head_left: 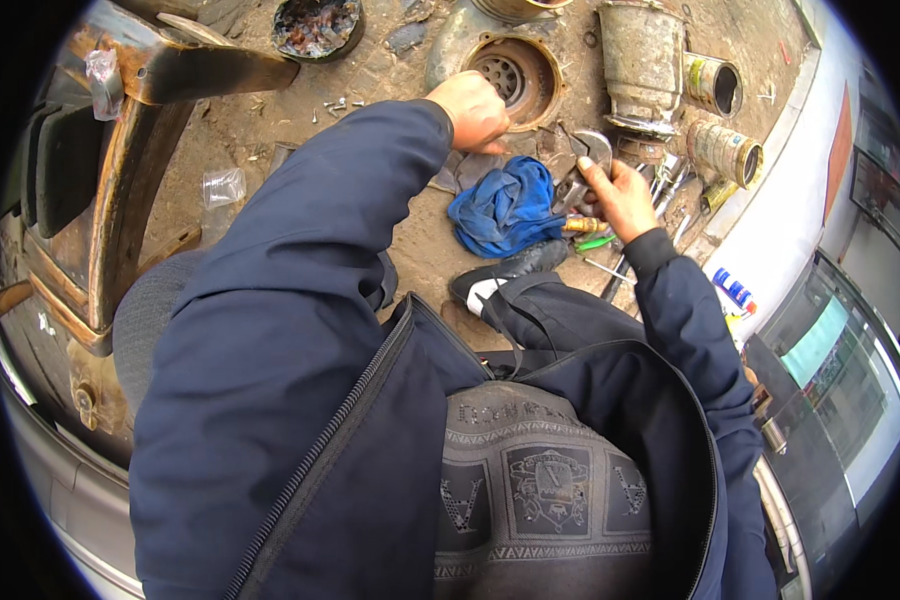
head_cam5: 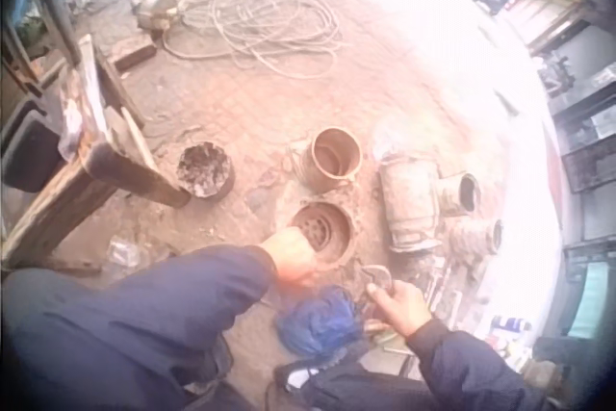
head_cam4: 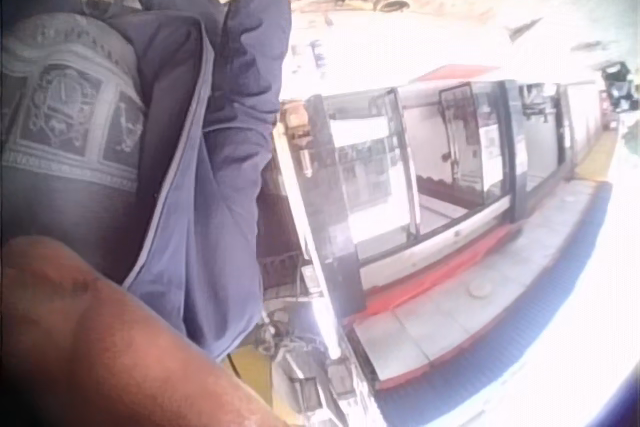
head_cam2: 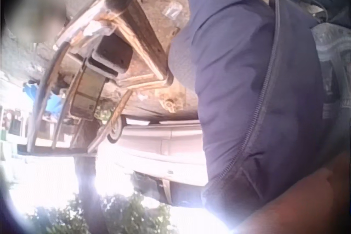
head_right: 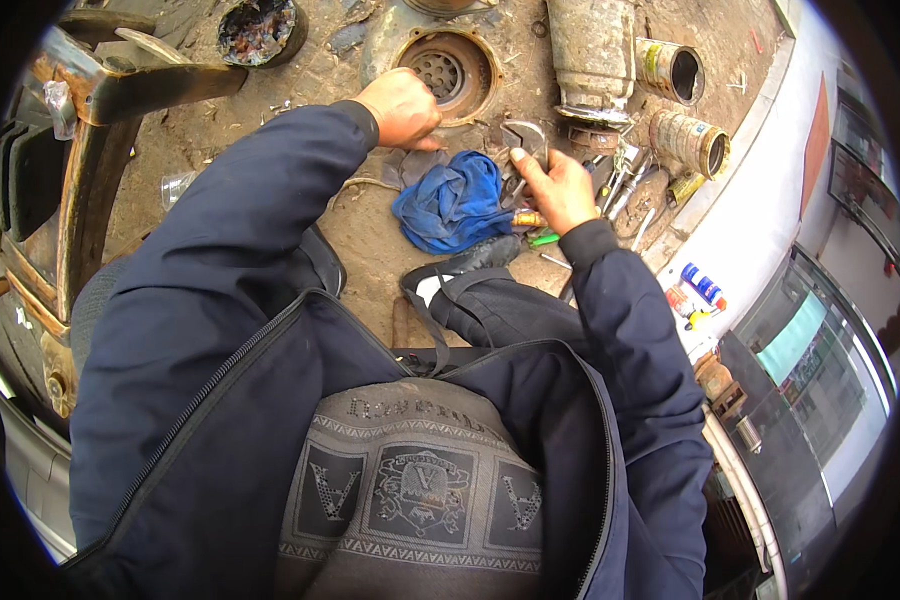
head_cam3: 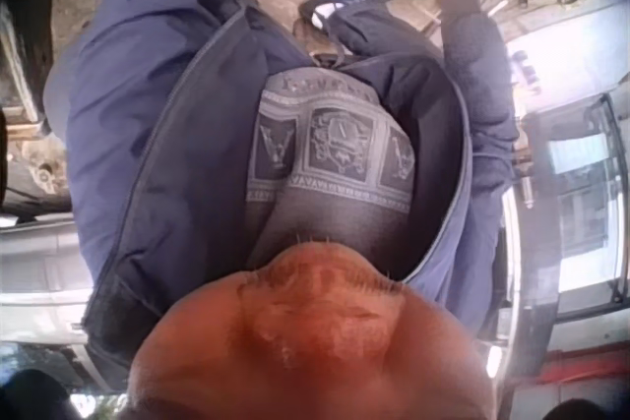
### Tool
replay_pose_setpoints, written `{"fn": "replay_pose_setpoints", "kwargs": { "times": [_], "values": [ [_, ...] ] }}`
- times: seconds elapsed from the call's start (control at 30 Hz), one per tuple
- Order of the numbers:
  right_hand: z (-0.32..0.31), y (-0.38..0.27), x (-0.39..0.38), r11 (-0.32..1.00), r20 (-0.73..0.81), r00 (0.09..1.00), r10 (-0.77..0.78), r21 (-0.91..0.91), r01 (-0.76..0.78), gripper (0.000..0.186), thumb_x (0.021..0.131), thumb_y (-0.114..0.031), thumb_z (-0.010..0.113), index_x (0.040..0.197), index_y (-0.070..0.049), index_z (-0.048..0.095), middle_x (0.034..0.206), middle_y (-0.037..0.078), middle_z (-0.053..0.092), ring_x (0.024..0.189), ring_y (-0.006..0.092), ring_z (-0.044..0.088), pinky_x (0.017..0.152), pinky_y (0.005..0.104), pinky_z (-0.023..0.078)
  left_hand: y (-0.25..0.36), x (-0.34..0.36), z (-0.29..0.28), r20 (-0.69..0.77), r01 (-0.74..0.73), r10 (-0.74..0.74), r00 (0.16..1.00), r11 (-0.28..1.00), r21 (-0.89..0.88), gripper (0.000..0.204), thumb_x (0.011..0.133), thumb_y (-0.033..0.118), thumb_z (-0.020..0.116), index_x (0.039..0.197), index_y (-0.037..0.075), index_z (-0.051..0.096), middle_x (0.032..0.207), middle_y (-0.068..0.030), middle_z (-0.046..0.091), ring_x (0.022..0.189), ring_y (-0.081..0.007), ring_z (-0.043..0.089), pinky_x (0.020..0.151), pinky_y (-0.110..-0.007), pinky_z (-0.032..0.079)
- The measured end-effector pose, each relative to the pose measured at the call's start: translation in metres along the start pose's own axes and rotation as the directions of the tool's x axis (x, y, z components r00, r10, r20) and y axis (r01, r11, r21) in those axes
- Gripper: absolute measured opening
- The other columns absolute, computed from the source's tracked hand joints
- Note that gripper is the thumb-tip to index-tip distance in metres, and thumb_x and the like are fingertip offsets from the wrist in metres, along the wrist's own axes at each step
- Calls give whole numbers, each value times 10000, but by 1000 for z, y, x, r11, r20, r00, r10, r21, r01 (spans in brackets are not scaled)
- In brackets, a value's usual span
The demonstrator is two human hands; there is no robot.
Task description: The person walks from an indoor area to an outdoor workshop and uses a wrench to tighten bolts on a circular metal part. The person repeatedly adjusts the wrench and repositions hands while working on the same component.
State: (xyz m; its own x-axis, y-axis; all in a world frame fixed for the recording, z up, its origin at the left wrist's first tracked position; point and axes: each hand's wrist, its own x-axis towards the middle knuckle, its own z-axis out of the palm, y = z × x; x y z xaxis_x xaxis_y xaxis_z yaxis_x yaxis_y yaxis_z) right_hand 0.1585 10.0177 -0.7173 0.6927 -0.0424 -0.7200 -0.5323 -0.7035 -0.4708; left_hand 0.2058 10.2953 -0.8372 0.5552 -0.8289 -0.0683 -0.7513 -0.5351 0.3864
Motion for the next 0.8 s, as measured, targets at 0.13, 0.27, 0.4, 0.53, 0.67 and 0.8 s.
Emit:
{"fn": "replay_pose_setpoints", "kwargs": {
  "times": [0.13,0.27,0.4,0.53,0.67,0.8],
  "values": [
    [-43,-19,31,560,132,899,-418,-742,370,592,962,-583,716,859,-1,682,751,270,672,772,470,685,723,529,553,3,0,-4,24,14,-15,1000,1000,24,449,855,564,789,743,129,792,701,-76,735,733,-302,751,686,-429,570],
    [-56,-54,54,160,408,694,-593,-785,599,509,943,-546,736,901,-45,660,740,204,689,742,420,699,681,520,550,4,0,-5,18,21,-21,1000,999,41,456,861,566,781,753,123,793,708,-79,738,735,-304,751,690,-424,569],
    [-56,-91,69,-89,575,644,-505,-777,623,463,908,-521,764,921,-67,673,731,160,686,739,393,708,686,498,554,4,0,-6,47,29,-31,998,999,30,460,871,567,771,763,120,795,718,-83,743,738,-307,751,694,-424,569],
    [-48,-116,84,-230,749,385,-540,-571,788,457,829,-483,819,808,-42,700,759,167,702,782,383,728,737,473,572,4,1,-5,62,39,-40,997,999,24,459,876,567,766,772,121,798,723,-80,747,743,-307,754,694,-426,570],
    [-46,-121,96,-250,779,509,-366,-609,752,482,821,-525,819,816,-47,757,769,179,715,795,388,736,752,483,577,5,2,-3,67,34,-36,997,999,33,455,880,568,764,767,128,796,725,-76,747,745,-306,753,695,-425,572],
    [-49,-100,91,26,604,714,-354,-757,653,534,868,-579,786,869,-45,774,796,200,722,819,404,737,755,509,573,6,1,-3,65,52,-55,996,998,35,439,888,568,758,772,147,797,717,-63,739,747,-290,756,697,-420,578]
  ]
}}
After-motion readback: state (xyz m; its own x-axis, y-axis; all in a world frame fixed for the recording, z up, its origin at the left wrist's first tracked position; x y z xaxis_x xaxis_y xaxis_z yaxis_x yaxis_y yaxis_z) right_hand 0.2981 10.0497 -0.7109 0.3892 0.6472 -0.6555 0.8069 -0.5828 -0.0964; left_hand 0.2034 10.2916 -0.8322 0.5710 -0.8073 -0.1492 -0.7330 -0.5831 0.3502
